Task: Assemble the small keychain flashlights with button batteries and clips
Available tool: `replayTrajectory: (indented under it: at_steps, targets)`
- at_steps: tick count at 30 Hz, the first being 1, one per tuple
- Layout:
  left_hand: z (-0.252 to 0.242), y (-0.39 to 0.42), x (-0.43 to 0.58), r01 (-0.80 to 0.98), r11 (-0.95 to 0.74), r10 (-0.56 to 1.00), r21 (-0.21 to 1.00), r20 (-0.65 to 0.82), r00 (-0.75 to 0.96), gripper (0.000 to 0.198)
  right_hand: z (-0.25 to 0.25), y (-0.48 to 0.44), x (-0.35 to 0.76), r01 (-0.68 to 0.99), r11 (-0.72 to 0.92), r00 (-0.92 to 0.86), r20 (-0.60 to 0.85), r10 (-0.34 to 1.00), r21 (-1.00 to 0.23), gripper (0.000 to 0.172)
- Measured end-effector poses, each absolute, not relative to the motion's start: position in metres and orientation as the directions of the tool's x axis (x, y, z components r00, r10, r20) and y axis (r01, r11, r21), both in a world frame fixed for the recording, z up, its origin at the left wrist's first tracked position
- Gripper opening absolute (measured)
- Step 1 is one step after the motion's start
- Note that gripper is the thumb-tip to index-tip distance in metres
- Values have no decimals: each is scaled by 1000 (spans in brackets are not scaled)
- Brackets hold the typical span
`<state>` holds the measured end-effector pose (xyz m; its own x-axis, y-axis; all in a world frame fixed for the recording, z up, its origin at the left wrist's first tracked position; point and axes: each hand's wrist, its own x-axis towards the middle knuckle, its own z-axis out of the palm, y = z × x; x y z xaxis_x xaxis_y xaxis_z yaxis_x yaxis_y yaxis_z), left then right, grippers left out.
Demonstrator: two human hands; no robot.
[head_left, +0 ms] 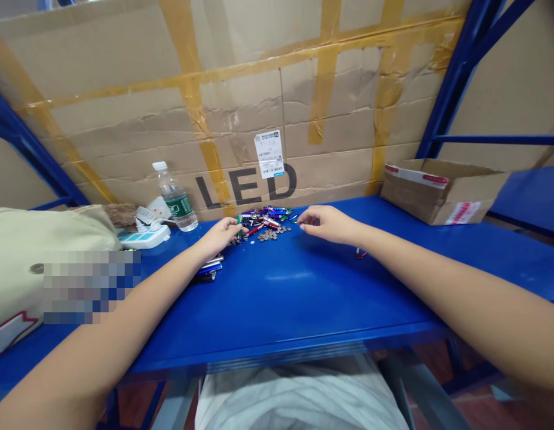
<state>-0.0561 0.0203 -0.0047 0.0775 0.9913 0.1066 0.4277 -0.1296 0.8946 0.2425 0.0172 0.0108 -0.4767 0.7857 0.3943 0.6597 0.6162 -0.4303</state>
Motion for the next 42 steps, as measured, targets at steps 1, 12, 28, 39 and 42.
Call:
replayTrajectory:
  at_steps: [1,12,28,39,42]
  targets:
    - [-5,18,-53,412,-134,990,901,104,95,20,11,17,243,661,614,-476,392,787,-431,18]
    - [13,29,-51,317,-172,971,933,106,214,18,13,16,243,642,625,-490,390,780,-444,17]
    - [0,109,-86,587,-204,976,783,211,58,15,15,20,248,627,601,-483,357,799,-497,17]
    - [5,45,-108,593,-176,983,786,170,66,25,14,19,248,627,593,-491,334,805,-506,18]
    - [3,29,-107,546,-144,989,825,138,52,27,14,20,248,631,600,-501,332,799,-491,18]
